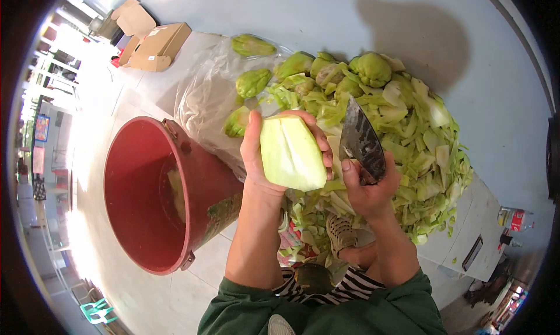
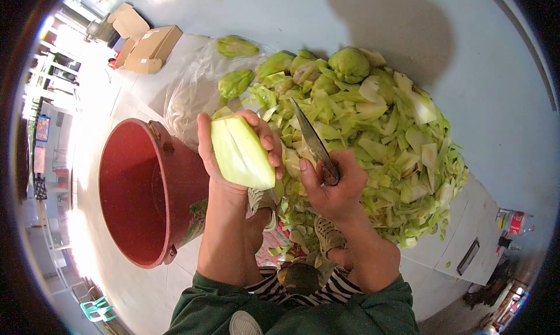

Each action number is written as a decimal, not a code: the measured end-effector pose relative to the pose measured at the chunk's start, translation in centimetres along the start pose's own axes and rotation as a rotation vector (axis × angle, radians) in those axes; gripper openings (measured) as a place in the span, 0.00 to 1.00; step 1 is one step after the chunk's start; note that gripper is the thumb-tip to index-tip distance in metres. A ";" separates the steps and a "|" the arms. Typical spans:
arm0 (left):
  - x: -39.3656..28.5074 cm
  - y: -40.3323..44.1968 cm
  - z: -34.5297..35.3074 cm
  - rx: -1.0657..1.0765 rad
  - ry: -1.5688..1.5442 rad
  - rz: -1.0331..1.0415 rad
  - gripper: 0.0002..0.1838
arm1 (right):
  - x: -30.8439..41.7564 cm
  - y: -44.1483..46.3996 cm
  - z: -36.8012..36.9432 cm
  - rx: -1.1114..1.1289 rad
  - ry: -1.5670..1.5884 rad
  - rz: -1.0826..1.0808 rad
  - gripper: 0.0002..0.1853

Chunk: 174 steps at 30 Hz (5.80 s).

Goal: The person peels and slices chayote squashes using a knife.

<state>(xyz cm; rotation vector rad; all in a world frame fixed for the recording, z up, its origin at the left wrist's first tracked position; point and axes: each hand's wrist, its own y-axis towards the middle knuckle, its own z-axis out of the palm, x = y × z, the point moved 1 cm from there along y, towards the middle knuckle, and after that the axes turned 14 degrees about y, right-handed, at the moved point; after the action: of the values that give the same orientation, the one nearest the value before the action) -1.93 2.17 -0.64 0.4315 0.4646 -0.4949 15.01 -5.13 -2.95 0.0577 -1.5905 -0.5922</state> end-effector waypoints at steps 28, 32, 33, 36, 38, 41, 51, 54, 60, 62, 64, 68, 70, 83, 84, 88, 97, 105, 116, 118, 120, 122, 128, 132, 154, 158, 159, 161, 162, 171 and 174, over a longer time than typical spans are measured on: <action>0.5 0.7 -1.1 -0.558 -0.157 -0.028 0.31 | 1.1 0.6 0.3 0.043 -0.100 0.207 0.19; 0.5 1.1 -0.5 -1.018 -0.098 0.046 0.31 | 0.4 0.6 -0.2 0.187 -0.396 -0.224 0.15; 0.5 1.0 -0.6 -1.018 -0.099 0.045 0.31 | 0.4 0.6 -0.1 0.275 -0.396 -0.353 0.15; 0.4 0.7 -0.8 -1.002 0.013 -0.011 0.30 | 0.6 0.2 0.5 0.386 -0.402 -0.481 0.15; 0.4 0.5 -0.1 -1.002 0.059 -0.029 0.30 | 0.8 -0.2 1.1 0.434 -0.413 -0.477 0.19; 0.4 0.4 -0.2 -1.006 0.107 -0.050 0.30 | 0.9 -0.4 1.3 0.462 -0.439 -0.490 0.16; 0.1 1.1 0.6 -1.083 0.175 0.059 0.31 | 0.5 -0.4 1.5 0.419 -0.447 -0.457 0.13; -0.1 0.8 0.4 -1.010 0.135 0.106 0.30 | 0.2 0.0 1.5 0.411 -0.529 -0.312 0.12; -0.2 0.4 0.1 -1.008 0.112 0.102 0.30 | 0.2 -0.2 2.0 0.421 -0.626 -0.289 0.10; -0.7 0.3 -0.1 -1.002 0.115 0.133 0.29 | 0.0 0.3 2.4 0.381 -0.680 -0.193 0.11; -1.2 0.1 -0.1 -0.984 0.093 0.145 0.29 | 0.4 0.5 2.3 0.349 -0.639 -0.174 0.11; -1.6 -0.5 -0.5 -0.894 -0.004 0.157 0.29 | 0.0 0.4 1.6 0.321 -0.560 -0.101 0.12; -1.6 -0.5 -0.5 -0.818 -0.047 0.149 0.29 | 0.1 0.4 1.5 0.318 -0.541 -0.120 0.12; -2.0 1.0 1.1 -0.705 0.555 -0.056 0.25 | 3.9 0.3 0.4 0.086 -0.184 -0.236 0.08; -1.9 0.8 0.8 -0.708 0.551 -0.061 0.25 | 3.6 0.7 0.3 0.088 -0.187 -0.231 0.08; -2.7 1.1 0.0 -0.739 0.313 -0.001 0.22 | 3.1 2.9 -0.4 0.064 -0.301 0.102 0.10; -2.2 0.6 -1.1 -0.831 0.087 0.018 0.20 | 2.7 3.0 -1.1 0.037 -0.234 0.051 0.11; -3.6 -0.6 -3.0 -1.049 0.026 0.110 0.24 | 1.9 2.6 -1.3 0.092 -0.185 0.180 0.08; -17.7 -9.9 -4.4 -1.332 -0.140 1.178 0.31 | 1.8 3.8 -3.3 -0.041 0.071 0.177 0.12; -16.5 -8.7 -3.0 -1.432 0.246 1.159 0.27 | 1.9 3.9 -3.7 -0.043 0.081 0.182 0.13; -16.4 -8.5 -4.3 -1.322 0.373 1.021 0.25 | 1.8 4.0 -4.0 -0.052 0.083 0.188 0.13; -16.0 -8.3 -6.5 -1.111 0.522 0.753 0.18 | 1.6 4.2 -4.3 -0.058 0.098 0.159 0.12; -10.4 -3.0 -8.5 -1.183 1.200 0.157 0.15 | 1.3 5.0 -5.1 -0.095 0.239 0.202 0.07; -6.9 0.6 -16.4 -1.044 1.880 -0.121 0.25 | 1.4 5.4 -5.8 -0.160 0.268 0.228 0.07; -9.2 4.7 -13.8 -0.469 0.483 -0.206 0.39 | 0.8 5.3 -8.2 -0.154 0.265 0.237 0.12; -8.0 3.1 -8.1 -0.327 0.312 -0.153 0.43 | 2.1 5.1 -6.8 -0.166 0.224 0.161 0.12; -7.4 2.5 -6.7 -0.291 0.261 -0.148 0.43 | 2.4 4.8 -6.5 -0.155 0.166 0.167 0.11; -6.2 1.4 -4.0 -0.251 0.254 -0.135 0.42 | 2.9 4.3 -5.9 -0.103 0.017 0.076 0.10; -5.5 0.8 -2.6 -0.303 0.335 -0.117 0.43 | 3.1 4.0 -5.5 -0.050 -0.139 -0.014 0.10; -1.3 -2.5 -1.9 -0.560 0.528 -0.093 0.37 | 2.6 2.5 -2.3 0.097 -0.127 0.008 0.13; -1.4 -2.1 -1.0 -0.591 0.477 -0.041 0.36 | 2.2 2.7 -1.9 0.126 -0.142 0.034 0.13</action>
<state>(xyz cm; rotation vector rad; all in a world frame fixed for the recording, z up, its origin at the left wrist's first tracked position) -4.48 1.46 -1.32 -0.0400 1.0463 -0.2687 17.32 -4.28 0.15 0.0845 -1.7620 -0.4781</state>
